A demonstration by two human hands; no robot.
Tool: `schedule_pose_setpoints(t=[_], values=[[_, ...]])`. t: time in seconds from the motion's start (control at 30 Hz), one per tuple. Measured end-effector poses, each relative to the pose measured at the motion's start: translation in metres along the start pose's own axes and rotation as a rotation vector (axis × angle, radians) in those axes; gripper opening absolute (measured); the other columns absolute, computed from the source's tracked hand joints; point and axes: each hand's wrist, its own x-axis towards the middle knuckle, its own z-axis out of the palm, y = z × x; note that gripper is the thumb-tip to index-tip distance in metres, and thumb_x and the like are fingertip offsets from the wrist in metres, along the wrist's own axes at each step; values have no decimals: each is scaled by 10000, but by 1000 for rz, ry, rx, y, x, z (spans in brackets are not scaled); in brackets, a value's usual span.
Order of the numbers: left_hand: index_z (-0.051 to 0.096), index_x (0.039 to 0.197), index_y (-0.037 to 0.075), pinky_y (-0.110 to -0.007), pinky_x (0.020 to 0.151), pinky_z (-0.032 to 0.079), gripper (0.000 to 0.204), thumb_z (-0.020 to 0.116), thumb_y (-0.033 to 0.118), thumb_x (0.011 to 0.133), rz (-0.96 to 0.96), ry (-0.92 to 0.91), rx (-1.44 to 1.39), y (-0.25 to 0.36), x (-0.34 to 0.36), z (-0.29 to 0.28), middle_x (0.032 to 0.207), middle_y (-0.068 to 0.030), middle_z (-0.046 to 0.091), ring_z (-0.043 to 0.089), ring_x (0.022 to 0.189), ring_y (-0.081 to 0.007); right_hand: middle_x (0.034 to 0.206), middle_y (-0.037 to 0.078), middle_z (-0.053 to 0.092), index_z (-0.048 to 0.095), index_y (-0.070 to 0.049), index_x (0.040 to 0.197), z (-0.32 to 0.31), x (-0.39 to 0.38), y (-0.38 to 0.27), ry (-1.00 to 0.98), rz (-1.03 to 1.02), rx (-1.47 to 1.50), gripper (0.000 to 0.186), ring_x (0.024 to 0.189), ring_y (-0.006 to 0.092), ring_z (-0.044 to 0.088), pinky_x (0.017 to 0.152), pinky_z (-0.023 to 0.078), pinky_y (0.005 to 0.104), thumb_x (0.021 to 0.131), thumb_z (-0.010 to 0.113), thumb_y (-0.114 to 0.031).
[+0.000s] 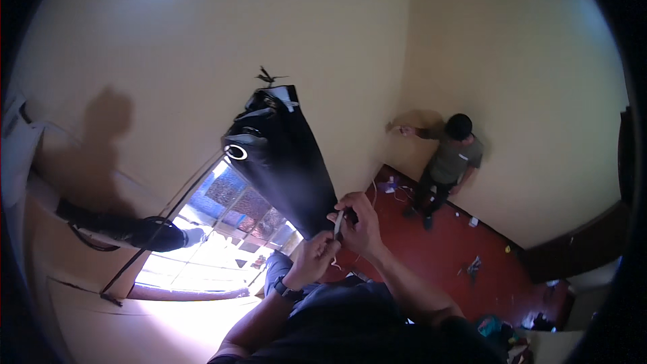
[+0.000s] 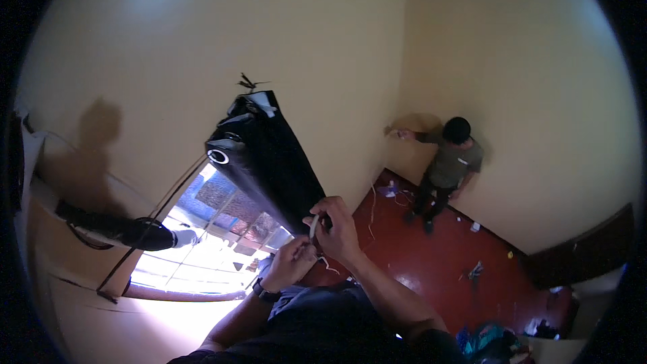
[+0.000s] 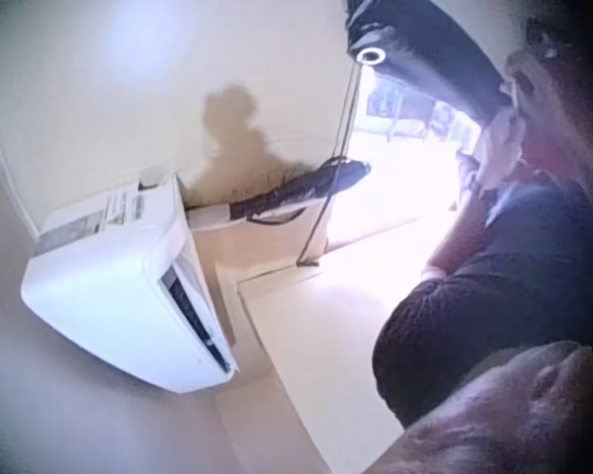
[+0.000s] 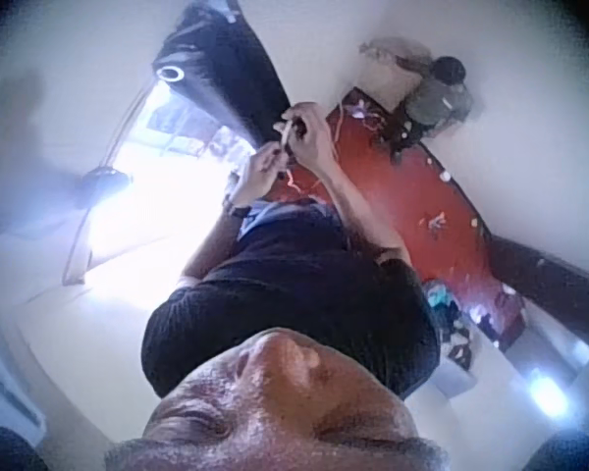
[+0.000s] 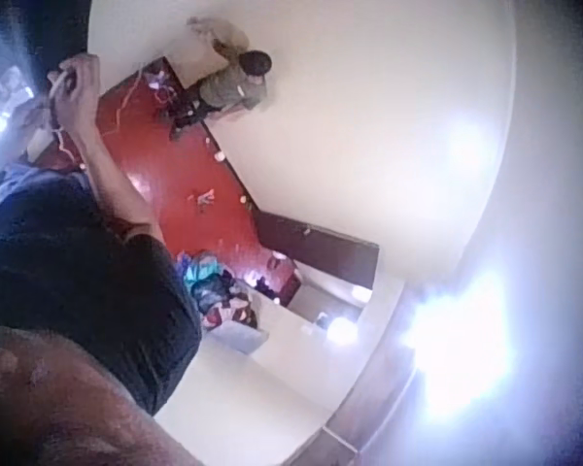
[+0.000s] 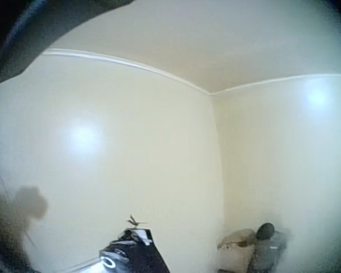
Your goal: The person connects and secures a white conduit to an indoor air conditioner unit. They use a pair of pliers and a utility knife to trim the conduit and connect it to a power strip and the unit's wiring.
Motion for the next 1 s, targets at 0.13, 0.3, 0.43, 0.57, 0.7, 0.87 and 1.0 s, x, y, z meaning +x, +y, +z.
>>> schedule_pose_setpoints(t=[0.13,0.3,0.43,0.57,0.7,0.87,1.0], values=[[669,1081,10,-219,589,464,222,654,219,1009,-28,123,-253,1,15,-2,731,-7,666,613,653,-69,1001,102,615,615,-39,1005,-7,-15,19,30,242,251,278,893,216,639,757,521,323,801,773,62],[691,1020,7,-264,633,487,200,685,204,987,93,195,-28,-8,23,-12,780,-51,689,636,705,-91,882,-8,598,601,-37,1125,-16,-34,25,-122,375,369,170,735,47,554,607,464,216,969,666,-23],[706,1030,18,-279,676,515,146,712,141,951,99,273,21,-14,24,-10,816,-71,710,660,746,-111,850,-4,621,631,-36,1106,-24,-37,23,-142,564,641,158,706,56,553,584,462,230,993,677,-136],[719,1012,23,-309,682,536,117,723,91,917,135,369,202,-19,24,-9,871,-104,726,683,742,-172,828,18,647,673,-31,1062,-27,-38,14,-279,599,367,141,691,68,580,595,482,252,983,689,-147],[728,1007,40,-355,726,549,121,720,58,888,193,352,329,-29,27,-11,897,-121,716,694,799,-250,803,35,657,698,-38,1075,-17,-49,12,-433,664,192,171,695,92,618,633,505,269,986,687,-184],[709,1061,17,-353,830,520,183,677,6,882,237,427,248,2,21,-8,1004,-147,684,653,959,-262,868,17,670,688,-65,1047,-16,-73,32,-360,872,545,167,711,92,631,590,480,261,998,668,-224],[678,1119,15,-357,844,520,213,553,102,969,306,379,214,78,-46,-71,1075,-177,659,643,977,-252,849,-11,626,673,-79,1031,-28,-96,48,-277,1038,722,132,686,84,601,573,454,233,1002,662,-207]])
